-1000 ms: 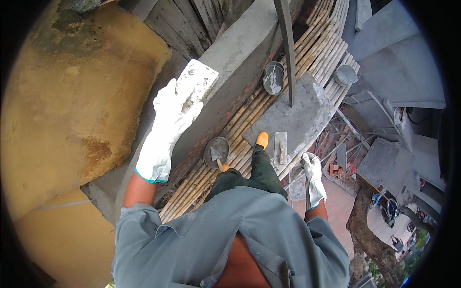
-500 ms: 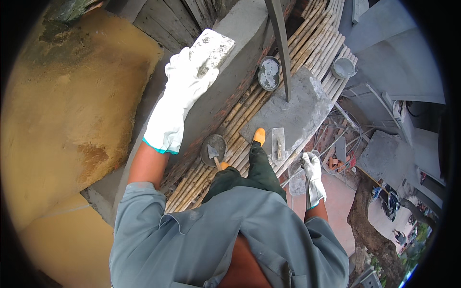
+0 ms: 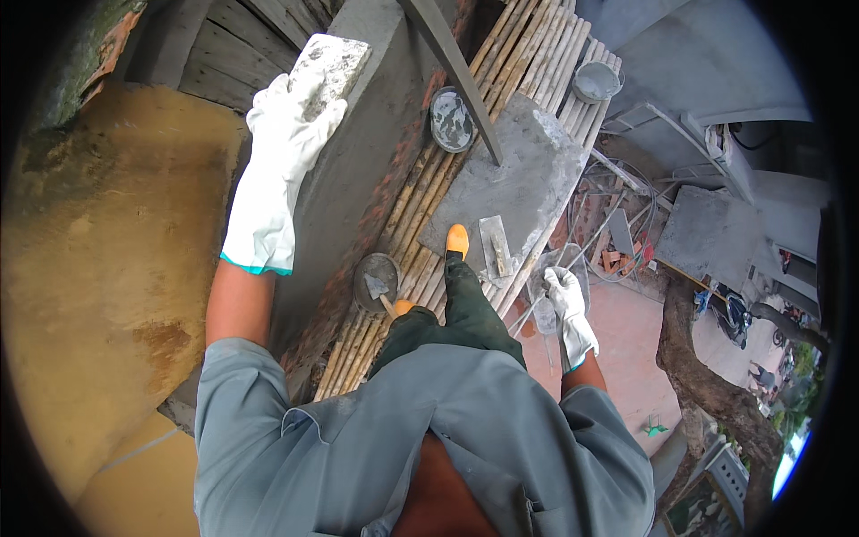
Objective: The person applies wet cement to a brick wall using a trowel and a hawk, then smooths the surface with a float. The person repeatedly scoops cement, spreads it along the wall, and levels the layer while standing on bamboo scaffolding.
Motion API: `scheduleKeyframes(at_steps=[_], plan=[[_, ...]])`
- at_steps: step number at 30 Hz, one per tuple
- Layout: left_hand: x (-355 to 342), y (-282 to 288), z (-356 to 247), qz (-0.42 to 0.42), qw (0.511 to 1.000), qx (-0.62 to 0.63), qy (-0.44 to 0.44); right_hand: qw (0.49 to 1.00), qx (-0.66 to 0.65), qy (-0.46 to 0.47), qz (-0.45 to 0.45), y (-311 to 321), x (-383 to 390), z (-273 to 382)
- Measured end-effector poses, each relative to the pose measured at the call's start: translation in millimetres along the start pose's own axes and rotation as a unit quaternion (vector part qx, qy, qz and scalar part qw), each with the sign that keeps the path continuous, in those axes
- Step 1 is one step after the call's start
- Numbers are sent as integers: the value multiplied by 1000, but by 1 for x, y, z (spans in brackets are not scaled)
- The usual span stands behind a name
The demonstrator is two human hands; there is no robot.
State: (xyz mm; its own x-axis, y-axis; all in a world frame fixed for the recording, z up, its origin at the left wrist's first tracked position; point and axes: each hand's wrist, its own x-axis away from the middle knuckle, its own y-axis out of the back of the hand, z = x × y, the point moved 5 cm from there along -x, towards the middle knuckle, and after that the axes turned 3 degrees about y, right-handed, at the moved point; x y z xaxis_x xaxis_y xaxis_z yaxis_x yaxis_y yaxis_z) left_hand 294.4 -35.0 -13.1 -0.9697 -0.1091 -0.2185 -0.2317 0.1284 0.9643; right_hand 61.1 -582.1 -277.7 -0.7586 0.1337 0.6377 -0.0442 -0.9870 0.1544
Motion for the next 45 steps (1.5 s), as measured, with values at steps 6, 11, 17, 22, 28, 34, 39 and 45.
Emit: scheduleKeyframes(at_steps=[6, 11, 17, 22, 28, 34, 39, 45], plan=[[45, 10, 3, -15, 999, -11, -46, 999, 37, 11, -6, 13, -15, 2], [206, 67, 58, 19, 999, 29, -2, 1000, 19, 16, 14, -2, -22, -12], [211, 74, 65, 53, 998, 25, 33, 1000, 2, -7, 28, -6, -21, -53], [51, 20, 24, 12, 997, 70, -33, 998, 46, -28, 46, 11, -32, -67], [36, -2, 4, -38, 982, 121, 143, 992, 104, -60, 45, 18, -44, -23], [195, 38, 53, -40, 978, 28, 202, 987, 139, -41, 70, -9, -57, 14], [384, 89, 129, -47, 960, -52, 272, 977, 167, -14, 128, -62, -60, 28], [586, 172, 197, -63, 867, -111, 482, 970, 180, -16, 160, -113, -41, 23]])
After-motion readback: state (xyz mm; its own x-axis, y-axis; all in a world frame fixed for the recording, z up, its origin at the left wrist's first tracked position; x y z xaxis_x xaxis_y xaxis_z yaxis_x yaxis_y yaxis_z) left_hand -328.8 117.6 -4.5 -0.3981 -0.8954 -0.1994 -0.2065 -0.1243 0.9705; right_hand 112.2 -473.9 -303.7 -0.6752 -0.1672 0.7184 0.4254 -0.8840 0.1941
